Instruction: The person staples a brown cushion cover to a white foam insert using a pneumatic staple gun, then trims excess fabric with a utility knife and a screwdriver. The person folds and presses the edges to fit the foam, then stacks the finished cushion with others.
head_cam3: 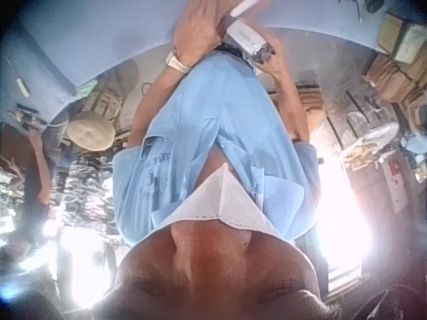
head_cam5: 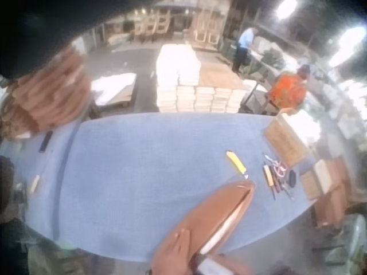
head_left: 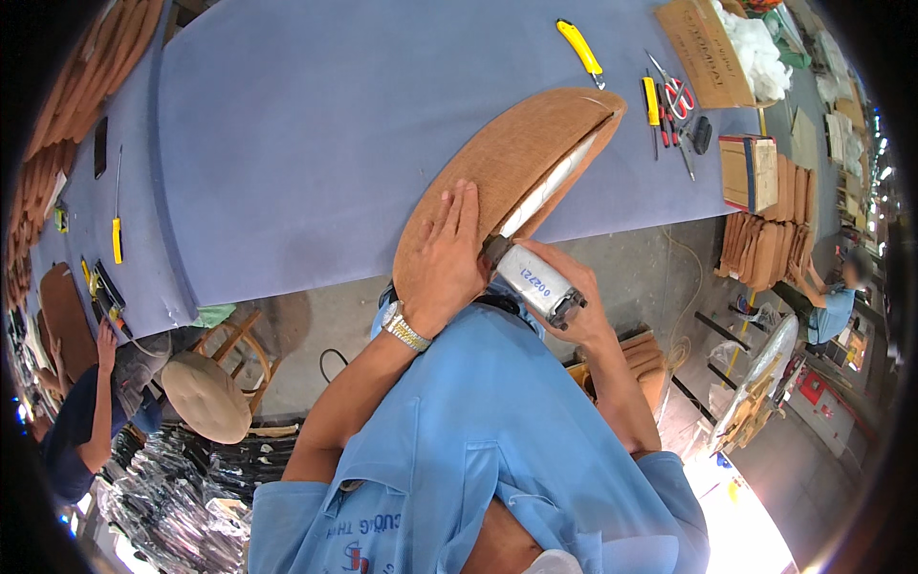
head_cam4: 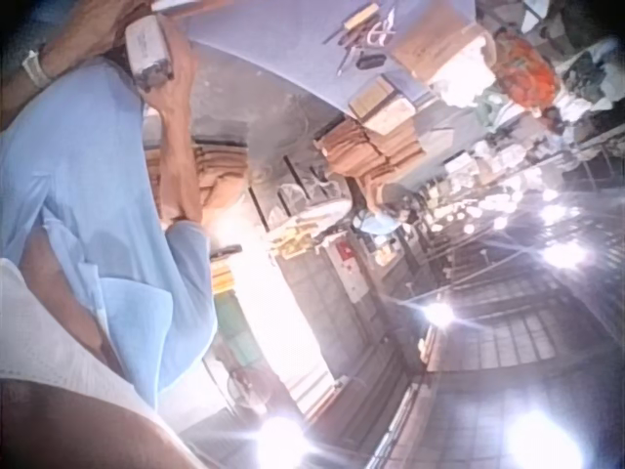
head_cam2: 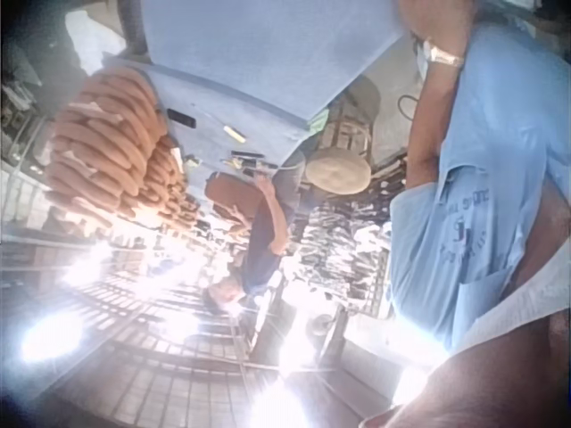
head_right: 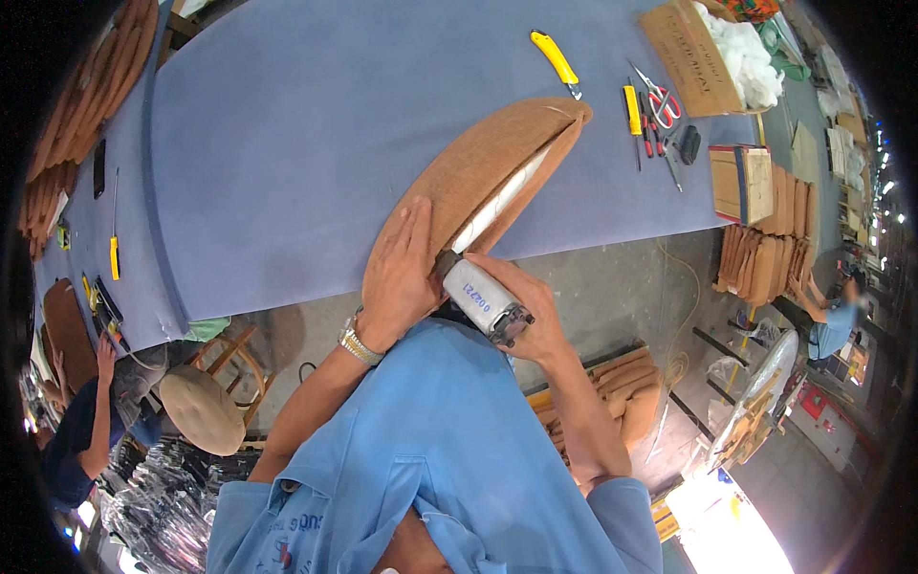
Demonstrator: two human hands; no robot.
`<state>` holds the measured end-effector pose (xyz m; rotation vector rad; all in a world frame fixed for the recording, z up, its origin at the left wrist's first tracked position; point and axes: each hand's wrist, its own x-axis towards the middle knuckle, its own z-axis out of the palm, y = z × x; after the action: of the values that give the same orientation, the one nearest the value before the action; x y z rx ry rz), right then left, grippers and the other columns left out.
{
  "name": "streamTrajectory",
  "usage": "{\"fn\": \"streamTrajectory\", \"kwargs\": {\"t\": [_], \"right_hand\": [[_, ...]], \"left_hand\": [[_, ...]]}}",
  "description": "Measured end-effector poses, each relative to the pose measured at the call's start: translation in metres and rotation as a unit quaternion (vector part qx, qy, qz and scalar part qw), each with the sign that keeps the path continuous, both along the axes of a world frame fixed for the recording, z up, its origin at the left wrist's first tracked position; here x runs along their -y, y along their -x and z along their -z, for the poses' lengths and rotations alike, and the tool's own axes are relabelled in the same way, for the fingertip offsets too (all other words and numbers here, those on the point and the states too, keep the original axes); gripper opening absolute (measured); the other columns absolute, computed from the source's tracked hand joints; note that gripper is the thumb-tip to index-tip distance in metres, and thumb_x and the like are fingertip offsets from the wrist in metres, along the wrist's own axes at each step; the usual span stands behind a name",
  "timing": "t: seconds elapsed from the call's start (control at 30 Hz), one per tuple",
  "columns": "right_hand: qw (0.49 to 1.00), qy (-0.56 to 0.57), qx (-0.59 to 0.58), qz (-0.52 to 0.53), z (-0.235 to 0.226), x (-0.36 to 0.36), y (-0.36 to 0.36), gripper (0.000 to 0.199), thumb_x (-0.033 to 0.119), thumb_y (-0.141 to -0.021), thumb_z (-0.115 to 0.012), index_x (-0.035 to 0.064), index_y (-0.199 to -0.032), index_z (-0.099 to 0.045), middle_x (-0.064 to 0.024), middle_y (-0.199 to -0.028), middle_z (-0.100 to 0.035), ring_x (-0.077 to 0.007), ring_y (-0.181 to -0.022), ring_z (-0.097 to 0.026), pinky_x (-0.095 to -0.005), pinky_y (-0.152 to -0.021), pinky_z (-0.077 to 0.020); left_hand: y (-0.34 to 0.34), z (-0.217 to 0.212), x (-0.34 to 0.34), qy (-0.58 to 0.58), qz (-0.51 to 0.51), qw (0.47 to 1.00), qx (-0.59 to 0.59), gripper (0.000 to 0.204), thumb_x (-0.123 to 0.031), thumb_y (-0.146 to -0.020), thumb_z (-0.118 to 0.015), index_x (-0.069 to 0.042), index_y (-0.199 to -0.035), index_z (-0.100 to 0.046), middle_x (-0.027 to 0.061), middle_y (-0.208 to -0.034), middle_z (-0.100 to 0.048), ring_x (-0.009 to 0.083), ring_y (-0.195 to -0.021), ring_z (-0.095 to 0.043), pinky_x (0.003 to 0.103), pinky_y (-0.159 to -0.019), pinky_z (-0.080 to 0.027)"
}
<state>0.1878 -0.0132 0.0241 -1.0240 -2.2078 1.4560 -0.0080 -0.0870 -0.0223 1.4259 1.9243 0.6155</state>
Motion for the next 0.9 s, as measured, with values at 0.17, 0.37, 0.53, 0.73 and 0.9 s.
{"fn": "streamTrajectory", "kwargs": {"t": [0.17,0.37,0.53,0.73,0.9], "right_hand": [[0.996,0.089,0.012,-0.013,0.000,-0.009,0.004,0.073,0.012,-0.070,-0.081,0.0069,-0.140,-0.062,-0.0147,-0.127,-0.072,-0.0298,-0.112,-0.072,-0.0352,-0.098,-0.0541],[0.998,0.050,-0.028,-0.002,0.008,-0.005,0.005,0.070,0.004,-0.070,-0.078,0.0069,-0.138,-0.062,-0.0135,-0.126,-0.072,-0.0289,-0.111,-0.072,-0.0348,-0.097,-0.0542],[0.997,0.038,-0.065,0.003,0.013,-0.002,0.008,0.068,0.000,-0.071,-0.076,0.0064,-0.137,-0.063,-0.0145,-0.124,-0.072,-0.0297,-0.109,-0.072,-0.0348,-0.096,-0.0546],[0.997,0.004,-0.073,0.003,0.016,-0.001,0.007,0.067,-0.001,-0.070,-0.077,0.0055,-0.136,-0.063,-0.0147,-0.122,-0.073,-0.0299,-0.106,-0.073,-0.0346,-0.093,-0.0558],[0.997,-0.004,-0.076,-0.007,0.013,-0.002,0.009,0.070,0.001,-0.069,-0.079,0.0043,-0.137,-0.063,-0.0151,-0.121,-0.073,-0.0307,-0.106,-0.073,-0.0341,-0.092,-0.0560]], "left_hand": [[0.003,-0.005,-0.003,0.001,-0.001,1.000,0.019,0.104,-0.011,-0.081,-0.081,-0.005,-0.165,-0.022,0.0221,-0.170,-0.028,0.0421,-0.155,-0.031,0.059,-0.121,-0.037],[0.049,0.005,-0.005,-0.023,0.061,0.963,0.261,0.089,-0.023,-0.093,-0.071,-0.011,-0.168,-0.023,0.0209,-0.171,-0.026,0.0365,-0.158,-0.027,0.044,-0.127,-0.027],[0.069,0.054,0.000,0.033,-0.003,0.927,0.374,0.070,-0.047,-0.112,-0.042,-0.012,-0.168,-0.022,0.0204,-0.174,-0.017,0.0351,-0.162,-0.012,0.046,-0.130,-0.014],[0.050,0.051,0.014,-0.025,0.049,0.962,0.266,0.071,-0.046,-0.112,-0.038,-0.003,-0.166,-0.022,0.0237,-0.174,-0.014,0.0354,-0.163,-0.008,0.046,-0.131,-0.011],[0.035,0.024,0.022,-0.082,0.070,0.986,0.126,0.084,-0.038,-0.101,-0.064,0.006,-0.162,-0.026,0.0319,-0.168,-0.023,0.0429,-0.159,-0.020,0.050,-0.129,-0.020]]}}
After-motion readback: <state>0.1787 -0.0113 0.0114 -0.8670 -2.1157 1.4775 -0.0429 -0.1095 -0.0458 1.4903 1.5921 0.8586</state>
